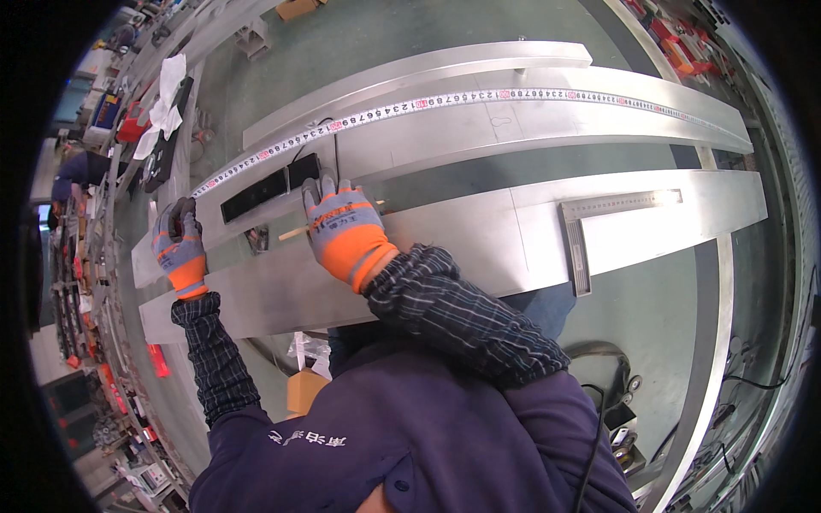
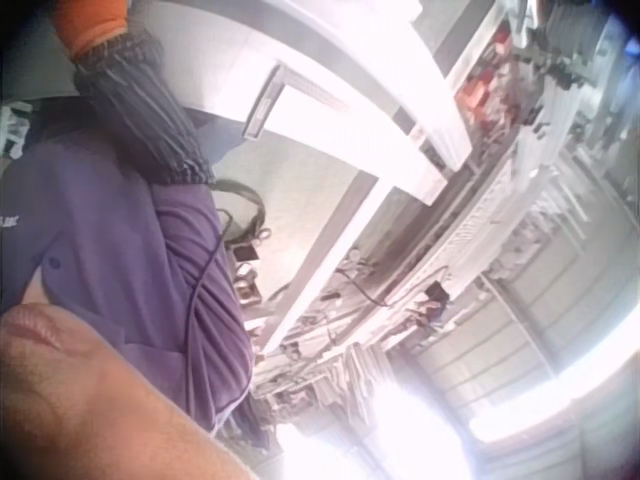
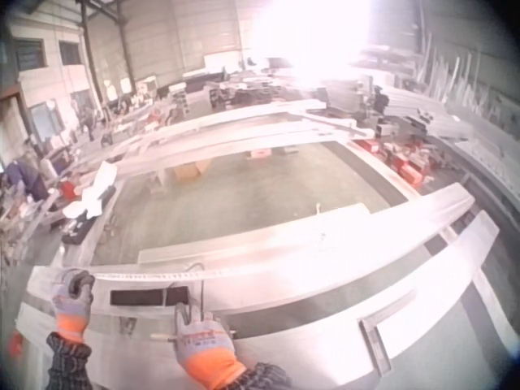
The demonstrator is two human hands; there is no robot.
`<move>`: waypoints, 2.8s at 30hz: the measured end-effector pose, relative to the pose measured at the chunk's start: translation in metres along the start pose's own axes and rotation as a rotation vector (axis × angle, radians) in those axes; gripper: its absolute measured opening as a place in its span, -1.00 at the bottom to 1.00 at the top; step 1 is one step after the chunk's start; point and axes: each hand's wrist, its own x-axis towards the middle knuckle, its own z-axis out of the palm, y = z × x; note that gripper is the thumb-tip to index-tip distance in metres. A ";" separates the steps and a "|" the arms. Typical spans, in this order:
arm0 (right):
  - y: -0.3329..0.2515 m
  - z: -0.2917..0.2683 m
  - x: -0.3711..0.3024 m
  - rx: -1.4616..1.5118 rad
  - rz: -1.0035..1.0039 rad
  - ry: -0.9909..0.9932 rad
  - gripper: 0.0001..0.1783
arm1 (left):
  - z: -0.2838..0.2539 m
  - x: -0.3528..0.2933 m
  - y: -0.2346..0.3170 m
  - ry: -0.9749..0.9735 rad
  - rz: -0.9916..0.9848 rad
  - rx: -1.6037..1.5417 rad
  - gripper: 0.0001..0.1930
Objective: The person measures and marks a large metal sheet using a ruler and pencil, then positions a metal bracket and a black electronic device on the sheet. They handle wires and a small blue device, aligning components on the workbench.
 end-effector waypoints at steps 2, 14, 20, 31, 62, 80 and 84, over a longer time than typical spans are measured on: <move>0.005 -0.009 -0.012 0.028 0.007 0.037 -0.18 | 0.001 -0.002 -0.002 -0.033 -0.076 -0.024 -0.79; 0.028 -0.023 0.002 -0.037 -0.013 0.135 -0.21 | 0.009 -0.006 -0.017 -0.167 -0.146 0.049 -0.75; 0.003 -0.021 0.059 -0.154 -0.082 -0.009 -0.45 | 0.011 -0.003 -0.019 -0.139 -0.253 -0.093 -0.75; 0.038 -0.039 0.054 -0.170 -0.031 -0.236 -0.64 | 0.005 -0.008 -0.018 -0.167 -0.103 0.070 -0.73; 0.063 -0.114 -0.009 0.742 -0.051 0.297 -0.41 | 0.027 -0.035 -0.056 -0.088 -0.093 0.093 -0.76; 0.054 -0.052 0.061 0.234 -0.150 0.126 -0.21 | 0.017 -0.035 -0.043 -0.146 -0.156 0.090 -0.77; 0.069 -0.055 0.055 0.236 -0.156 0.170 -0.16 | 0.022 -0.034 -0.048 -0.121 -0.133 0.042 -0.79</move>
